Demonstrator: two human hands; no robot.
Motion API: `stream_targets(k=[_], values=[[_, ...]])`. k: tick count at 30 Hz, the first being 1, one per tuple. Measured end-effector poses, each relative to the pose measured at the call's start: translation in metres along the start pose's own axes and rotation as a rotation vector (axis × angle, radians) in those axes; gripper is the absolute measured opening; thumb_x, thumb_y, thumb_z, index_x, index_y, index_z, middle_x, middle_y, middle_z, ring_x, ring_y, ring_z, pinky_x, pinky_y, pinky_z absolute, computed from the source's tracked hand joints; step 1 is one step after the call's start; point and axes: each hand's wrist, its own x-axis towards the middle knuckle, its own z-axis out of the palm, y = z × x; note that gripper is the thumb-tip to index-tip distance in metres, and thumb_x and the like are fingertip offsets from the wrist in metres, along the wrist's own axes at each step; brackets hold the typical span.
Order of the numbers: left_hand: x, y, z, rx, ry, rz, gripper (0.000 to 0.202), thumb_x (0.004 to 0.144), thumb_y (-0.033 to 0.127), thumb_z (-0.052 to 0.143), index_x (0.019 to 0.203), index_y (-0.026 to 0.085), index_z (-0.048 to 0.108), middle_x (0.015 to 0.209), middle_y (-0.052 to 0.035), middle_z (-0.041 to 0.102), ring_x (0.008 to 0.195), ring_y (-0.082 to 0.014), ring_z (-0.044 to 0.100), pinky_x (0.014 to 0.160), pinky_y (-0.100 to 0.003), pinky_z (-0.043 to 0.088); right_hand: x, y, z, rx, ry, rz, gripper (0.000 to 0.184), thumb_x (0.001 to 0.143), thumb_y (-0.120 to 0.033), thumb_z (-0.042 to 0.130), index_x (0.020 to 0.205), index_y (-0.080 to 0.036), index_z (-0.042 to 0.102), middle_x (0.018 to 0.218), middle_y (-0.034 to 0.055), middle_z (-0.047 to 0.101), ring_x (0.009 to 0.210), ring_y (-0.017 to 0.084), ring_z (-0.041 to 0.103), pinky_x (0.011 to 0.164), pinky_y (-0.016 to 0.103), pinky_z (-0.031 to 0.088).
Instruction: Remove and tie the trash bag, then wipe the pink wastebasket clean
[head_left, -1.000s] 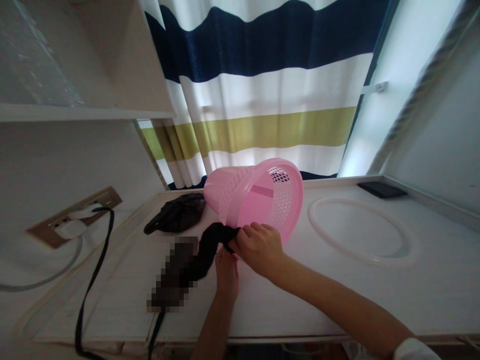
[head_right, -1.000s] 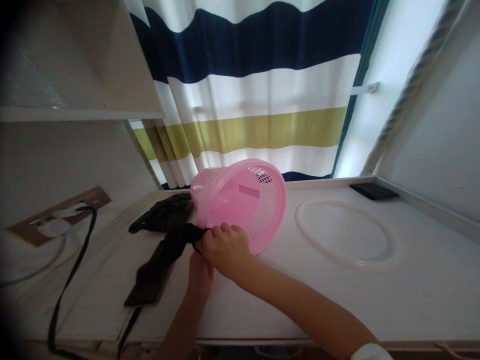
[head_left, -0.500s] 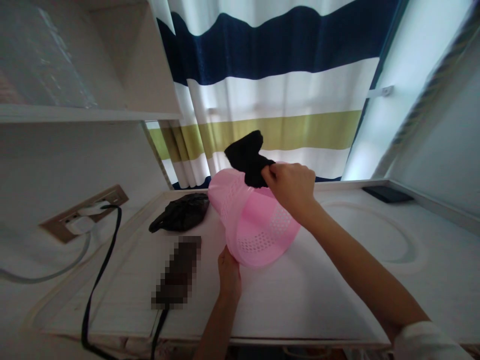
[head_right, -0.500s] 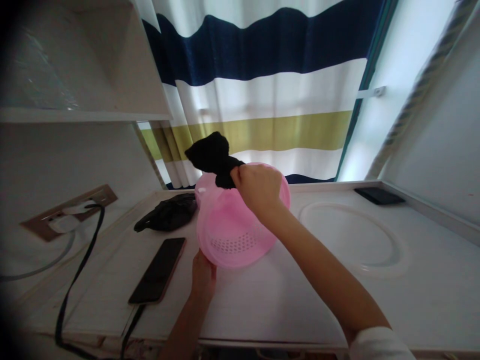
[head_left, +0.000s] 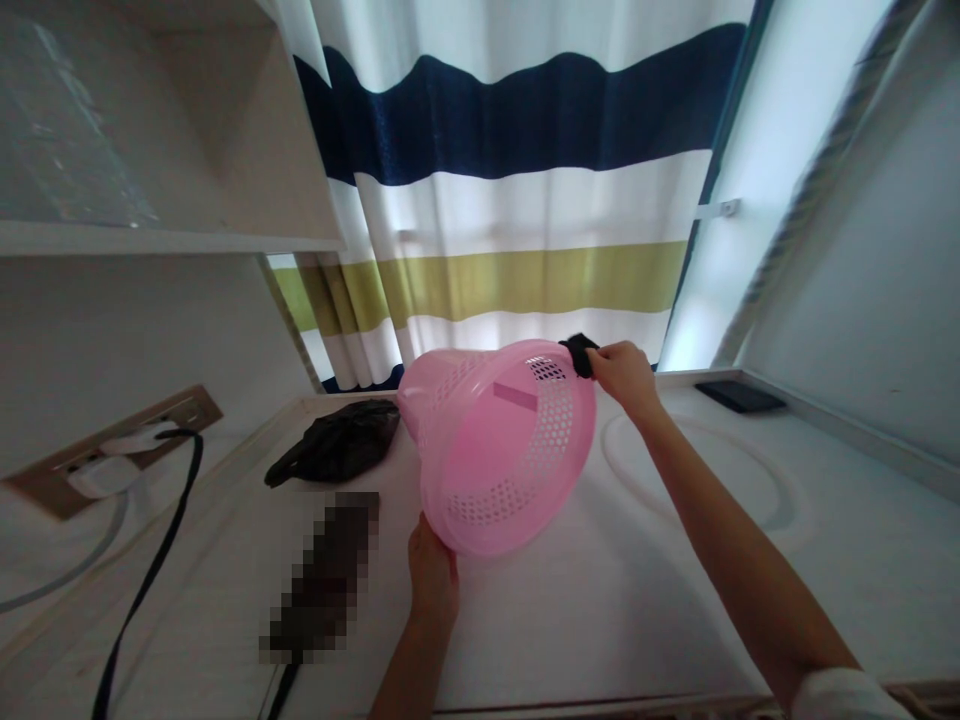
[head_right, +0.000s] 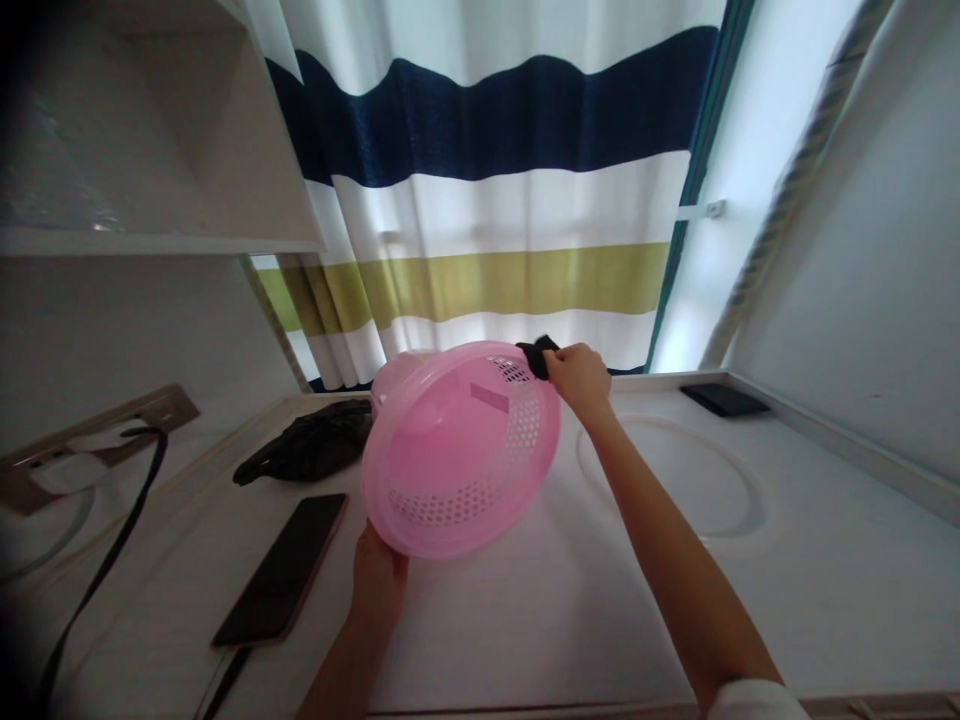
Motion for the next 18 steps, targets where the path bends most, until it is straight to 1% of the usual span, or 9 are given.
stream_targets(k=[3, 7, 9, 12, 14, 16, 18], values=[[0.001, -0.002, -0.002, -0.003, 0.009, -0.028, 0.018, 0.068, 0.022, 0.05, 0.083, 0.02, 0.059, 0.078, 0.0014, 0.063, 0.069, -0.0097, 0.057, 0.055, -0.018, 0.044, -0.002, 0.027, 0.011, -0.014, -0.109, 0.058, 0.044, 0.073, -0.049, 0.038, 0.058, -0.016, 0.064, 0.054, 0.0067, 0.057, 0.054, 0.015, 0.052, 0.048, 0.025, 0.031], [0.001, -0.001, -0.003, -0.032, 0.024, -0.042, 0.016, 0.068, 0.021, 0.05, 0.081, 0.02, 0.06, 0.077, 0.0016, 0.063, 0.068, -0.0088, 0.057, 0.059, -0.018, 0.044, -0.019, 0.059, 0.032, -0.109, -0.215, 0.105, 0.047, 0.073, -0.051, 0.036, 0.055, -0.017, 0.063, 0.057, 0.0074, 0.06, 0.057, 0.016, 0.054, 0.049, 0.024, 0.031], [0.001, -0.001, -0.003, -0.036, 0.032, -0.038, 0.017, 0.067, 0.019, 0.049, 0.081, 0.021, 0.059, 0.076, 0.0025, 0.063, 0.068, -0.0082, 0.056, 0.059, -0.017, 0.044, -0.032, 0.072, 0.045, -0.157, -0.29, 0.124, 0.041, 0.073, -0.047, 0.038, 0.058, -0.018, 0.064, 0.059, 0.0075, 0.061, 0.058, 0.016, 0.054, 0.049, 0.024, 0.031], [0.001, -0.001, -0.003, -0.014, 0.04, -0.039, 0.015, 0.067, 0.019, 0.05, 0.078, 0.021, 0.059, 0.075, 0.0025, 0.063, 0.068, -0.0086, 0.056, 0.057, -0.017, 0.044, -0.054, 0.086, 0.064, -0.176, -0.455, 0.102, 0.029, 0.072, -0.032, 0.042, 0.059, -0.017, 0.064, 0.059, 0.0071, 0.061, 0.057, 0.015, 0.055, 0.05, 0.023, 0.032], [0.001, 0.0, -0.003, 0.006, 0.041, -0.033, 0.013, 0.066, 0.02, 0.05, 0.076, 0.02, 0.059, 0.073, 0.002, 0.062, 0.066, -0.0095, 0.056, 0.057, -0.019, 0.044, -0.064, 0.093, 0.073, -0.163, -0.533, 0.067, 0.029, 0.072, -0.026, 0.041, 0.056, -0.017, 0.063, 0.057, 0.0066, 0.06, 0.057, 0.014, 0.055, 0.051, 0.023, 0.032], [0.0, 0.001, -0.002, 0.045, 0.034, -0.01, 0.01, 0.066, 0.021, 0.051, 0.073, 0.019, 0.058, 0.07, 0.0012, 0.062, 0.063, -0.0106, 0.056, 0.057, -0.021, 0.044, -0.069, 0.101, 0.077, -0.169, -0.513, 0.041, 0.03, 0.073, -0.027, 0.04, 0.056, -0.017, 0.063, 0.061, 0.0071, 0.061, 0.061, 0.016, 0.056, 0.054, 0.024, 0.034], [-0.002, 0.003, -0.001, 0.095, 0.016, 0.02, 0.009, 0.065, 0.022, 0.051, 0.069, 0.018, 0.058, 0.066, 0.0005, 0.061, 0.062, -0.0116, 0.055, 0.056, -0.022, 0.044, -0.069, 0.112, 0.077, -0.164, -0.418, 0.003, 0.031, 0.074, -0.032, 0.041, 0.058, -0.018, 0.064, 0.078, 0.0081, 0.062, 0.069, 0.018, 0.057, 0.059, 0.027, 0.037]])
